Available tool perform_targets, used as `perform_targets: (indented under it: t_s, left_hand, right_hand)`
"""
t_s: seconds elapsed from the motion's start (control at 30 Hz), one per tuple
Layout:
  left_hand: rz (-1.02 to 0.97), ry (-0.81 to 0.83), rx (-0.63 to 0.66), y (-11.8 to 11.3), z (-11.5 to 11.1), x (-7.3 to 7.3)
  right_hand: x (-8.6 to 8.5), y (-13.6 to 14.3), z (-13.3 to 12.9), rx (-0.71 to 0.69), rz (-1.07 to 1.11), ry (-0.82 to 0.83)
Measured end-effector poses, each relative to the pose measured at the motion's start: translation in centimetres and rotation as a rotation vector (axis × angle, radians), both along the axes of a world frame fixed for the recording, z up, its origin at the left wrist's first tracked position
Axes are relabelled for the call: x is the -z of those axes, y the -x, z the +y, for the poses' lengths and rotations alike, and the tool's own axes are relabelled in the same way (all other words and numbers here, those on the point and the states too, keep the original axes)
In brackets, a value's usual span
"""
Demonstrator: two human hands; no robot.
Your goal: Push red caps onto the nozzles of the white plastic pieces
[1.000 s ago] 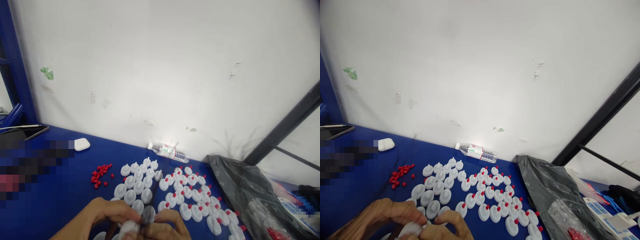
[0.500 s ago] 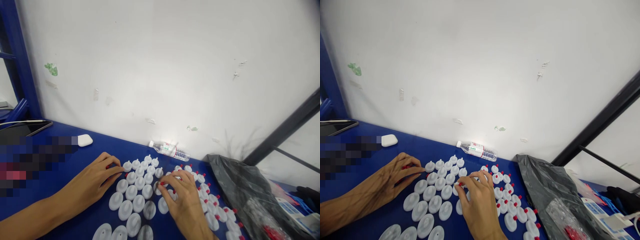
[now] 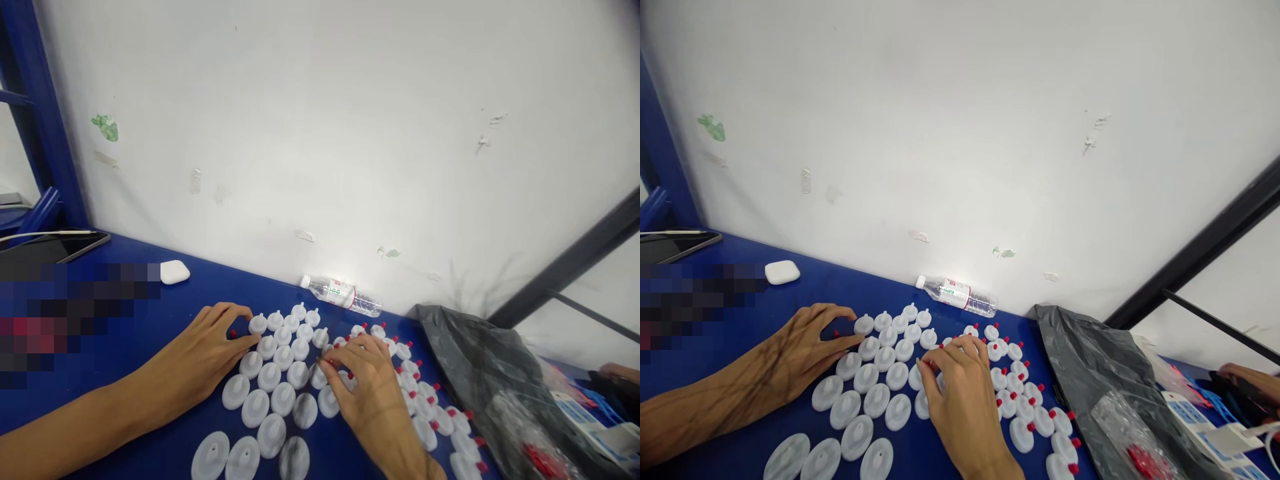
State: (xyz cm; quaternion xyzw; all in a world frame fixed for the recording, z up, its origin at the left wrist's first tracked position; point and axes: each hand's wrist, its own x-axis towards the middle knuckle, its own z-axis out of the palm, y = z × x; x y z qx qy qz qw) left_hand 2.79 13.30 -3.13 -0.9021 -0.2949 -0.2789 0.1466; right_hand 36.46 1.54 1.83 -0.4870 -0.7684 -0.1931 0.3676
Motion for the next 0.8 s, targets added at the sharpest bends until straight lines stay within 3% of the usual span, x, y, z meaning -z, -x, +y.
perform_targets:
  t_s: [0.17,0.3,0.5,0.8]
  left_hand:
    - [-0.044,0.034,0.028,0.1,0.6,0.8]
    - [-0.081,0.057,0.059,0.0,1.4,1.3]
    - [-0.092,0.074,0.067,-0.1,1.3,0.9]
    - [-0.188,0.064,0.107,-0.3,0.9,0.3]
  right_hand:
    - [-0.2,0.3,-0.4,0.072,0.025,0.003]
    - [0.7,-0.2,-0.2,0.097,0.003,0.014]
    - [1.8,-1.2,0.3,0.100,-0.087,0.044]
    - [1.0,-1.3,0.7,0.035,-0.078,0.038]
